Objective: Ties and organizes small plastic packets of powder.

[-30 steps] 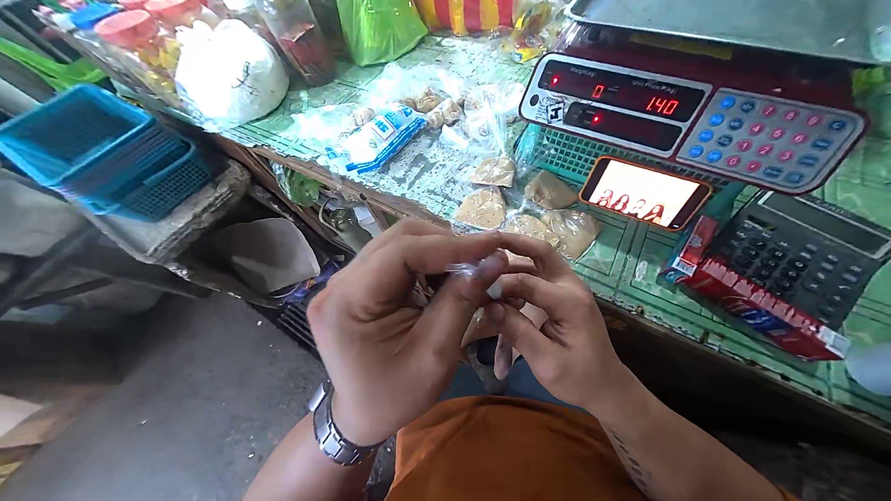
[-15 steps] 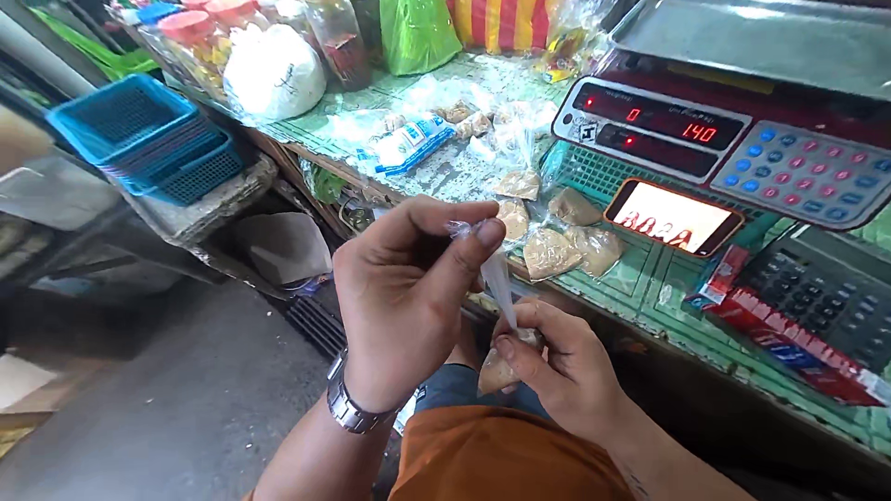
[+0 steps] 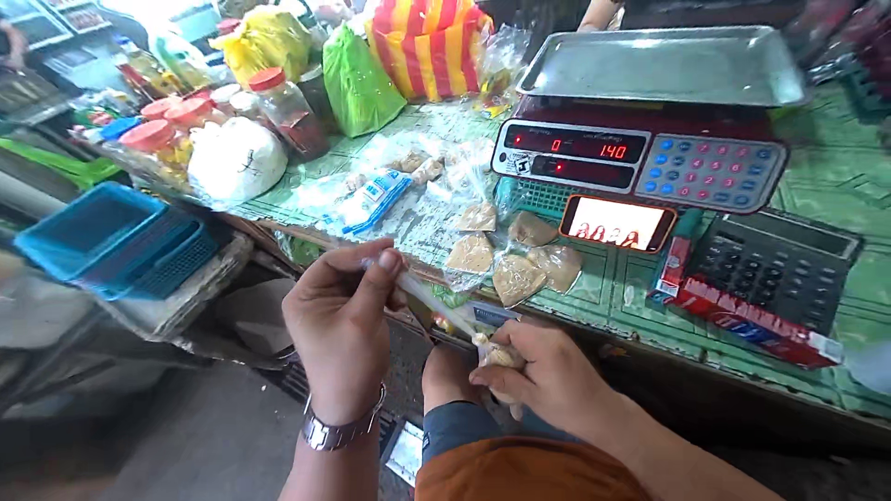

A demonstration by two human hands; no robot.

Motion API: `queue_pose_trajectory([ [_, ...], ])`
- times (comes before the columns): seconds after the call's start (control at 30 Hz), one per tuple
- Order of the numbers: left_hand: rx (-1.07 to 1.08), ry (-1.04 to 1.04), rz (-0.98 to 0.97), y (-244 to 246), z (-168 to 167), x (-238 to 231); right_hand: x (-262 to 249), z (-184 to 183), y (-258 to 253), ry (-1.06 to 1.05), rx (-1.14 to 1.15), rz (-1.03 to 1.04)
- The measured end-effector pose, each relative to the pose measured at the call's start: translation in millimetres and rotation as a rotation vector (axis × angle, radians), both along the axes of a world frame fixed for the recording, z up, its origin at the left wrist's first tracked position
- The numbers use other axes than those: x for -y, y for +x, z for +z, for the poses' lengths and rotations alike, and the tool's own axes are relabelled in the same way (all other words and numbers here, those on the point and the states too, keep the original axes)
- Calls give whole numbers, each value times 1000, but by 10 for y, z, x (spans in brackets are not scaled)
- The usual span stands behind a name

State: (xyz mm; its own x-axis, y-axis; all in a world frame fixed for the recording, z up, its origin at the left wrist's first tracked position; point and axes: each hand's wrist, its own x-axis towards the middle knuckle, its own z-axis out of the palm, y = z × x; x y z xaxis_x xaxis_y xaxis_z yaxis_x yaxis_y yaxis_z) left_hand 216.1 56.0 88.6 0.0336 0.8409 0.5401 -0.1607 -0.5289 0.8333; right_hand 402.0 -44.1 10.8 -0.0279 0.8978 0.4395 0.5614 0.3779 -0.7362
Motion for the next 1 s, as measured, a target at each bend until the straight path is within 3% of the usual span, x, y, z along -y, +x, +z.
queue_pose_trajectory([
  [0.13,17,-155,-31,208,-85,-375,-437,375,474,-339,17,12],
  [0.2,3,-231,-18,335,-187,-711,-808,420,729,-378,-5,55],
  [0.27,-89,-317,41,416,-378,-1101,-1170,286,879,-333,97,-8],
  [0.37,-433,-387,120,352,-674,-1357,-1454,-39,866,-301,464,-130],
  [0.5,-714,-286,116,290,-736,-1403,-1420,-435,703,-349,694,-77],
  [0.57,-843,-189,103,316,-675,-1582,-1393,-469,678,-368,706,-87],
  [0.7,-1152,57,259,392,-784,-2236,-1419,-388,687,-463,726,-49],
  [0.8,-1418,128,385,353,-818,-2725,-1422,-498,673,-321,660,-114],
  [0.87,-1533,12,433,228,-876,-2919,-1306,-578,668,-139,571,-173],
  [0.93,-1558,-80,454,86,-920,-2976,-1036,-540,689,91,478,-238],
  [1.0,-1539,-62,467,-107,-905,-2938,-638,-497,750,163,381,-274],
])
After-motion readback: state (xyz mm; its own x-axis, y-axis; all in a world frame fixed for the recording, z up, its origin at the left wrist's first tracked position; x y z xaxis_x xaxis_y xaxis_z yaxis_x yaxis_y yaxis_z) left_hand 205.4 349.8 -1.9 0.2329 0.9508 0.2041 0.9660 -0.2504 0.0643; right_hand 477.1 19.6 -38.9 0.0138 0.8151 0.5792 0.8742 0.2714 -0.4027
